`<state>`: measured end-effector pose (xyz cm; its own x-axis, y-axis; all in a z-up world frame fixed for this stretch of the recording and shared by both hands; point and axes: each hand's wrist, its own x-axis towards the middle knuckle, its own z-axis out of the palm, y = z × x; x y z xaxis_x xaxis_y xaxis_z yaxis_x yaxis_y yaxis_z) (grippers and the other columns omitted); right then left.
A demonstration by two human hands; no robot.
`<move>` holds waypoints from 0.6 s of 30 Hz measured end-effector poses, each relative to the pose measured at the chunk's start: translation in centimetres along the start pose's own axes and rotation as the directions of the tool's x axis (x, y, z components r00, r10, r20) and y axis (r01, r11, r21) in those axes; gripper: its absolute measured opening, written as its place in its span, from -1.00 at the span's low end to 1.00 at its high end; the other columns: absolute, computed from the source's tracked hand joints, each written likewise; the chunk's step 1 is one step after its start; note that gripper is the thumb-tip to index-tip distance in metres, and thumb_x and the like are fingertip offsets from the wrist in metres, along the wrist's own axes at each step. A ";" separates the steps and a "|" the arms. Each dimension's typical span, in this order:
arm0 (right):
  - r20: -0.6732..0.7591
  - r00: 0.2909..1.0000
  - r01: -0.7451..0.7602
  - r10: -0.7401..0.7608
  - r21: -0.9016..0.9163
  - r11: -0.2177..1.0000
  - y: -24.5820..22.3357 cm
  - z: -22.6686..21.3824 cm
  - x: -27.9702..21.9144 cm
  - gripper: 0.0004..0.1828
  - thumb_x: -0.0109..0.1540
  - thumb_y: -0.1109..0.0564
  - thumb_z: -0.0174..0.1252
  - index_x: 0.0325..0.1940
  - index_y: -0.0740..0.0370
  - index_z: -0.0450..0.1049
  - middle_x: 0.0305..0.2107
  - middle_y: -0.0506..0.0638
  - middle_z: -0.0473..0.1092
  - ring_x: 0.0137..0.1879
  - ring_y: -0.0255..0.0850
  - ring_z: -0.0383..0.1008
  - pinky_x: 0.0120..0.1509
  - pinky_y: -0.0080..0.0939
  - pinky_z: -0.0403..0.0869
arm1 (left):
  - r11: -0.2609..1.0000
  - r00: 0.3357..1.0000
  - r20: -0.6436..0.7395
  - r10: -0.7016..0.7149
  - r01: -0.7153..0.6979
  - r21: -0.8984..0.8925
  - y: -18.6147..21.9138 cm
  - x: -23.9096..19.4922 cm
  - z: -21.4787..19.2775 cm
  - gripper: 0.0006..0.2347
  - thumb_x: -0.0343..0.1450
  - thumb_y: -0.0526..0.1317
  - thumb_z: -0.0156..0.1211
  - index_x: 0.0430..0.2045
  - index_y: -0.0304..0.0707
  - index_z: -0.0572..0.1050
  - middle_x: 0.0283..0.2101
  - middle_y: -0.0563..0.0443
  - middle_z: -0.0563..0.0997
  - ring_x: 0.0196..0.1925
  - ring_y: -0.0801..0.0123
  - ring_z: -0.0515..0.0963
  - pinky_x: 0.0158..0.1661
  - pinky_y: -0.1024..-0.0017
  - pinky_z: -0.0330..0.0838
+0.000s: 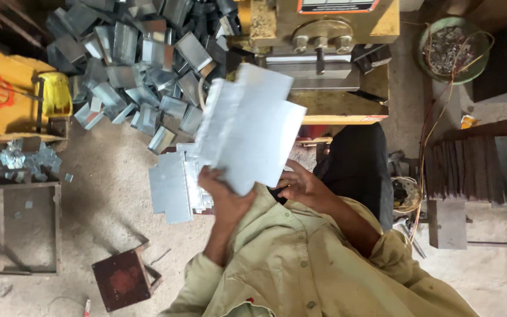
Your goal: The person is using an industrial press machine to bend flat metal sheets. They pick up each sheet by hand, position it in the machine's slot for bending, and then remove the shaped part to place it aside.
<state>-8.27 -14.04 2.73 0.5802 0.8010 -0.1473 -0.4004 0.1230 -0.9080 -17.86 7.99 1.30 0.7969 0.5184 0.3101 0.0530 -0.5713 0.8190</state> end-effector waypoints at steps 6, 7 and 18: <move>-0.478 0.875 0.112 -0.082 0.034 0.993 0.3 -3.7 -0.4 -0.43 0.40 0.23 0.02 0.47 0.44 0.11 -0.10 0.19 0.51 -0.24 -0.21 0.56 -0.22 -0.21 0.60 | 0.996 0.975 0.205 0.086 -0.083 -0.026 5.7 1.9 4.1 -0.20 0.22 -0.05 0.56 0.21 -0.44 0.13 0.17 -0.42 0.25 0.22 -0.04 0.33 0.17 0.11 0.32; -0.511 0.857 0.083 -0.068 0.006 0.997 -0.1 -4.9 -1.1 -0.46 0.43 0.21 0.01 0.47 0.50 0.17 -0.18 0.18 0.56 -0.35 -0.22 0.55 -0.32 -0.24 0.57 | 0.974 0.972 0.219 0.080 -0.030 -0.224 5.9 2.4 4.3 -0.22 0.32 -0.04 0.50 0.27 -0.50 0.11 0.18 -0.36 0.30 0.20 0.06 0.41 0.18 0.19 0.38; -0.706 0.667 0.214 -0.236 -0.122 0.969 -3.8 -9.9 -1.5 -0.45 0.40 0.21 0.05 0.51 0.28 0.26 -0.38 -0.07 0.46 -0.47 -0.37 0.38 -0.37 -0.35 0.41 | 0.626 0.822 0.522 -0.228 0.535 -0.568 2.0 7.1 7.9 -0.69 0.59 -0.20 -0.02 0.08 -0.53 0.47 -0.60 0.09 0.44 -0.60 0.54 0.34 -0.50 0.54 0.25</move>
<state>-0.56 -21.52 2.53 0.9826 0.0917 -0.1614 -0.1780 0.2191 -0.9593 -7.36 5.44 1.30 0.9571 0.2237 -0.1841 0.1175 0.2813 0.9524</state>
